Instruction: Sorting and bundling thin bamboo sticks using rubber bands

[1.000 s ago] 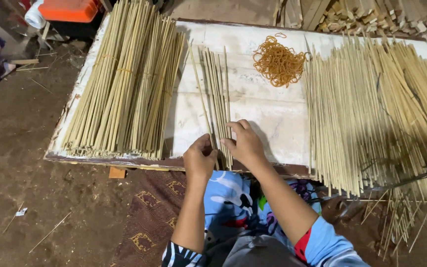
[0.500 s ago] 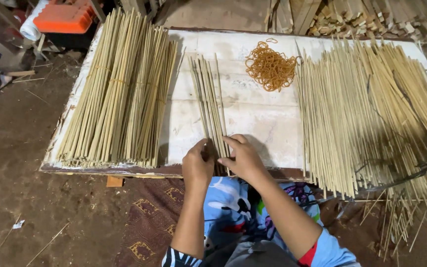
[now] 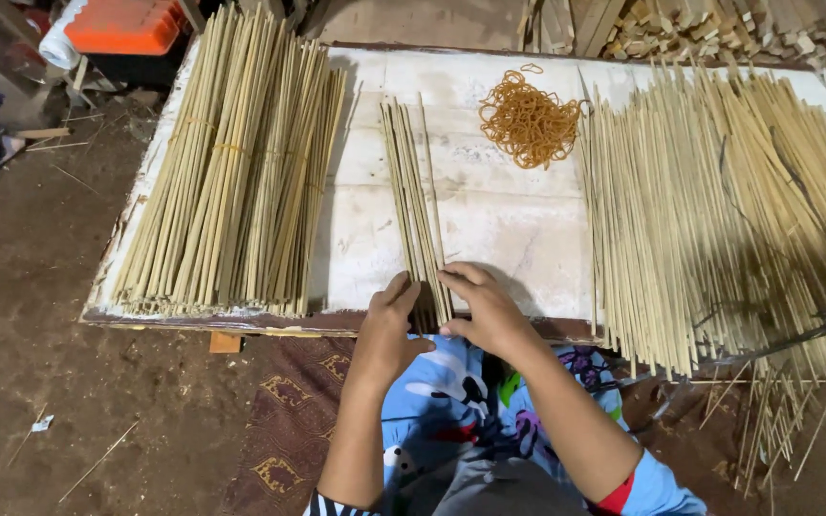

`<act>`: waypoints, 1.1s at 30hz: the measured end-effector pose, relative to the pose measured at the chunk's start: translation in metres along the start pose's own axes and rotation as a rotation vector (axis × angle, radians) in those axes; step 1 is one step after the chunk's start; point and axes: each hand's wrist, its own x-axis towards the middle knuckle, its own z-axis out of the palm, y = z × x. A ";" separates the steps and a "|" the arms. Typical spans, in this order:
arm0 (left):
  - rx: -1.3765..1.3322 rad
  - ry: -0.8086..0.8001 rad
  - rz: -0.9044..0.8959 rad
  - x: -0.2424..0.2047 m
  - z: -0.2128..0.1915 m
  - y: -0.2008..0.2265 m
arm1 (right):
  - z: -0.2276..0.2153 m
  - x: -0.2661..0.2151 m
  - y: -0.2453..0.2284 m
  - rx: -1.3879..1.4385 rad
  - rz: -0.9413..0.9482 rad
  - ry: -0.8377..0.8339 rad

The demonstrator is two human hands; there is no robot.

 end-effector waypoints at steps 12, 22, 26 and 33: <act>-0.023 -0.079 0.087 0.040 0.006 -0.026 | -0.001 0.029 0.017 -0.019 -0.205 -0.044; -0.048 -0.163 0.104 0.023 -0.004 -0.015 | 0.004 0.016 0.024 -0.015 -0.279 -0.020; -0.039 -0.127 0.102 0.024 -0.005 -0.012 | -0.005 0.014 0.016 0.070 -0.247 -0.031; -0.039 -0.078 0.093 0.027 0.001 -0.017 | 0.008 0.013 0.023 0.153 -0.127 -0.014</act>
